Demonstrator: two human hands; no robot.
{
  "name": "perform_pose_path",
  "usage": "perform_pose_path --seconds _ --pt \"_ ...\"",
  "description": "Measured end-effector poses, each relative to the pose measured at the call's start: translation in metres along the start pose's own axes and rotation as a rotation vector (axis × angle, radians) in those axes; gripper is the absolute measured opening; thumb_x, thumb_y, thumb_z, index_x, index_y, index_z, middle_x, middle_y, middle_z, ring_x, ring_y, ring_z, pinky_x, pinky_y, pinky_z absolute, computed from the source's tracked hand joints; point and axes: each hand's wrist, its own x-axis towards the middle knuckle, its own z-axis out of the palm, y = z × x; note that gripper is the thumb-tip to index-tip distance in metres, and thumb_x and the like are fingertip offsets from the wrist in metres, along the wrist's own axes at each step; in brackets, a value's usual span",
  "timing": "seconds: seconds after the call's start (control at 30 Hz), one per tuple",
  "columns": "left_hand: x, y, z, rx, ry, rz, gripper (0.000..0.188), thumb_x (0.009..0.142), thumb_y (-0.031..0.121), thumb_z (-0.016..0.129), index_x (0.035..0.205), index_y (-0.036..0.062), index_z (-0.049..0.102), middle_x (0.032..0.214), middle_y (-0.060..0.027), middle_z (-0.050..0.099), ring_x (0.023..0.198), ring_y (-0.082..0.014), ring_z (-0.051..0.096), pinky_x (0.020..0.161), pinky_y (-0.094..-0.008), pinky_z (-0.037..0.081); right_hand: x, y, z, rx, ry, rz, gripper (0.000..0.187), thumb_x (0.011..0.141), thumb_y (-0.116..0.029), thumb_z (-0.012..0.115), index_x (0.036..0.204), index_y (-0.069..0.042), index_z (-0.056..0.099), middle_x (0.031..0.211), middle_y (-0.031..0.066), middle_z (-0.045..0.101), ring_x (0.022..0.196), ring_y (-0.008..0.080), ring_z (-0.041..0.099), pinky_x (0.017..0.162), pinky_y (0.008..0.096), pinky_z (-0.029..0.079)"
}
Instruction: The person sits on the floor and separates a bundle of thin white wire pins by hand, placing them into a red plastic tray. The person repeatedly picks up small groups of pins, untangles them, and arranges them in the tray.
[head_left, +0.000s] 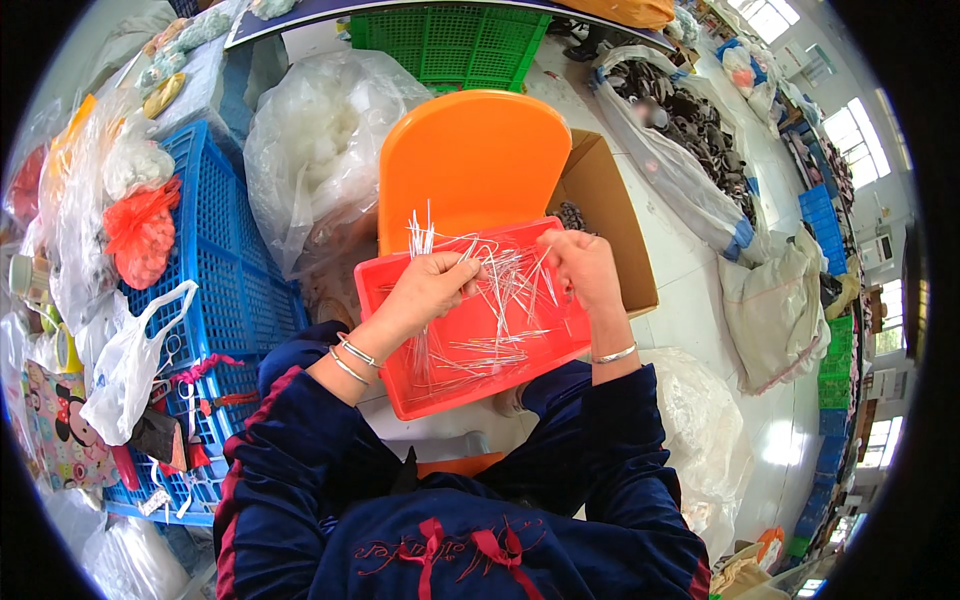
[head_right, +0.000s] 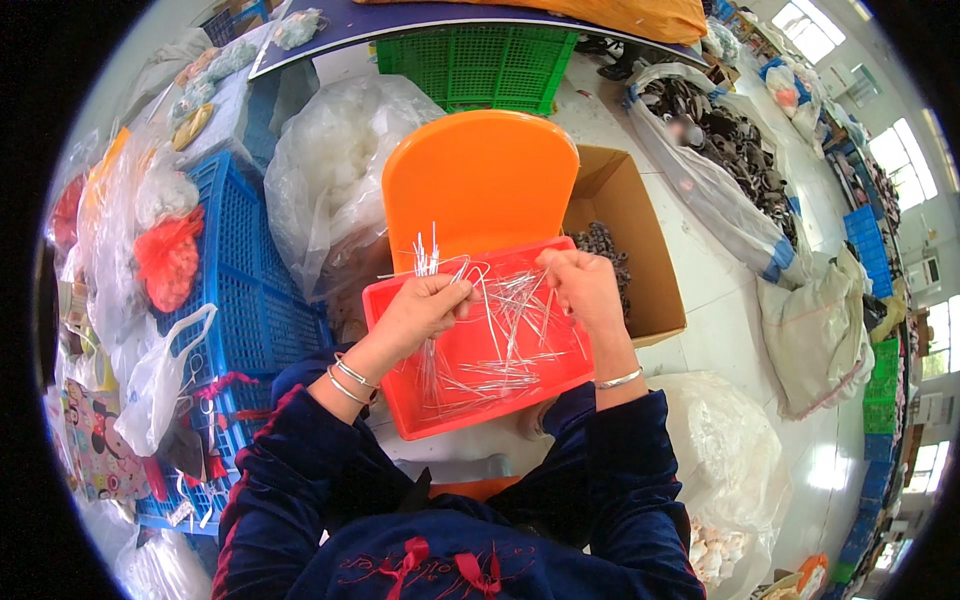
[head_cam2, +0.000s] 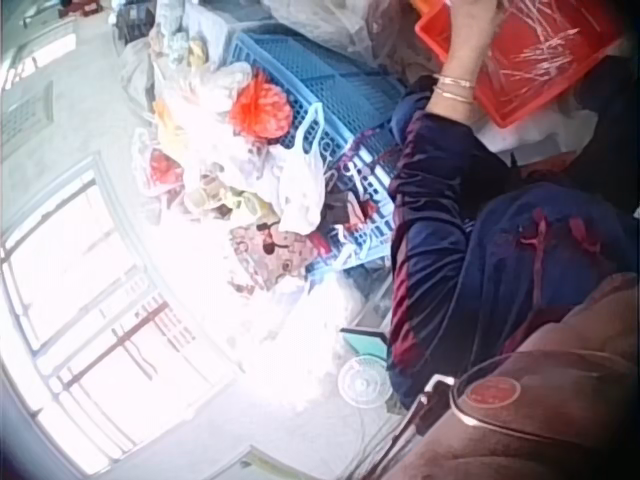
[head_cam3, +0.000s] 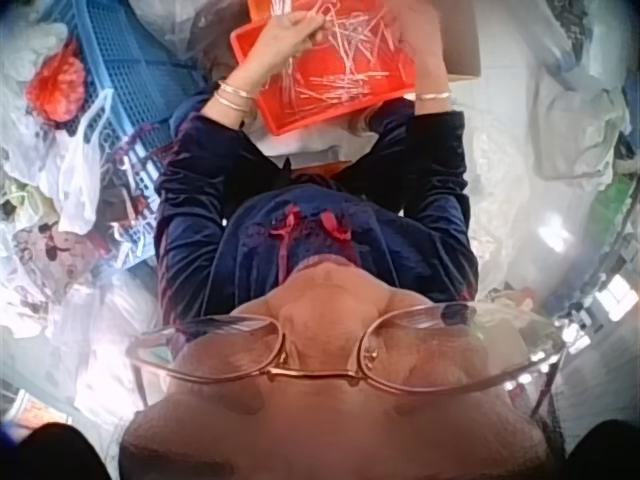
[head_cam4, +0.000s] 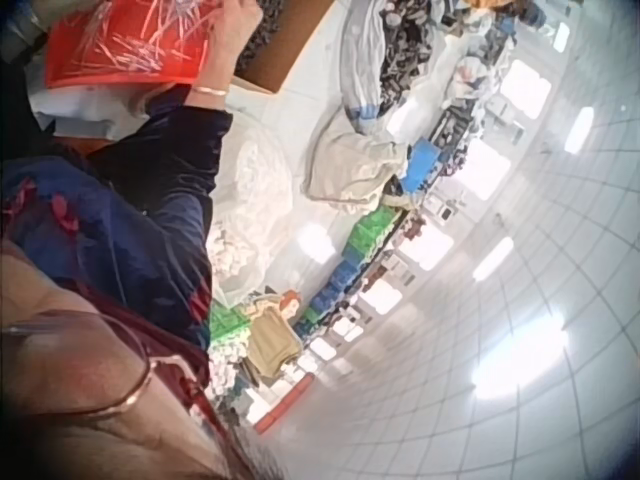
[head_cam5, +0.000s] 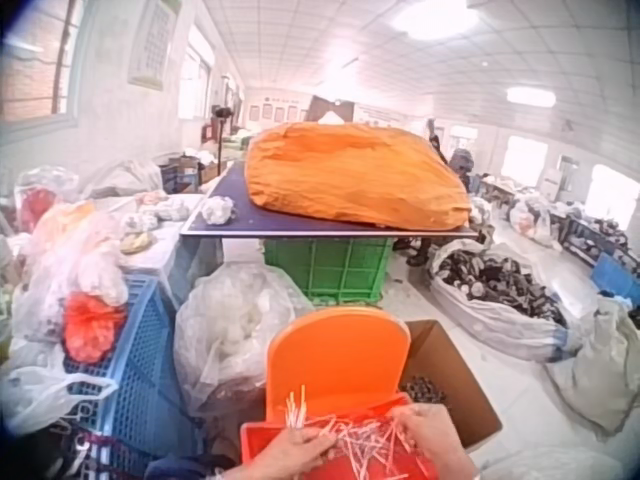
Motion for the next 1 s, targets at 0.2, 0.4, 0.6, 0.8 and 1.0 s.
perform_pose_path --seconds 0.2,0.4,0.6,0.8,1.0 --pt "0.0 -0.003 0.007 0.069 -0.025 0.059 0.028 0.097 0.029 0.054 0.095 0.0048 0.068 0.069 0.0054 0.055 0.048 0.0001 0.037 0.042 -0.017 0.027 0.002 0.025 0.021 -0.051 0.025 -0.106 0.031 0.093 -0.014 0.059 0.117 0.005 0.059 0.073 0.0016 0.06 0.053 0.0033 0.045 0.049 0.0194 0.037" --pt "0.005 -0.011 0.009 0.161 0.016 0.151 0.03 0.096 0.031 0.055 0.096 0.0046 0.069 0.067 0.0061 0.053 0.049 -0.0006 0.039 0.043 -0.0174 0.029 -0.012 0.017 0.03 0.324 -0.342 -0.015 0.017 0.094 -0.015 0.058 0.103 -0.003 0.065 0.069 -0.0028 0.055 0.051 0.0012 0.042 0.044 0.0168 0.032" --pt "-0.001 0.001 0.006 0.138 -0.021 0.093 0.03 0.096 0.031 0.055 0.092 0.0041 0.069 0.064 0.0068 0.05 0.049 -0.0009 0.037 0.043 -0.018 0.027 -0.005 0.017 0.019 0.543 -0.217 -0.101 0.016 0.095 -0.015 0.057 0.099 -0.002 0.065 0.067 -0.0015 0.056 0.049 0.003 0.041 0.044 0.0179 0.034" --pt "-0.007 0.01 0.011 0.013 -0.038 0.076 0.034 0.097 0.033 0.053 0.081 0.0052 0.066 0.064 0.0051 0.051 0.048 -0.0016 0.036 0.043 -0.0181 0.025 -0.007 0.016 0.013 0.727 -0.341 -0.103 0.018 0.097 -0.018 0.053 0.09 -0.003 0.061 0.065 0.0015 0.053 0.046 0.0067 0.038 0.044 0.0207 0.034" --pt "-0.003 0.001 0.01 0.01 0.001 0.095 0.032 0.098 0.029 0.051 0.092 0.002 0.067 0.066 0.004 0.054 0.053 -0.0025 0.04 0.051 -0.0182 0.034 -0.001 0.019 0.012 0.777 -0.261 -0.04 0.023 0.097 -0.023 0.053 0.081 -0.007 0.056 0.059 0.0008 0.048 0.045 0.0074 0.035 0.044 0.0226 0.032"
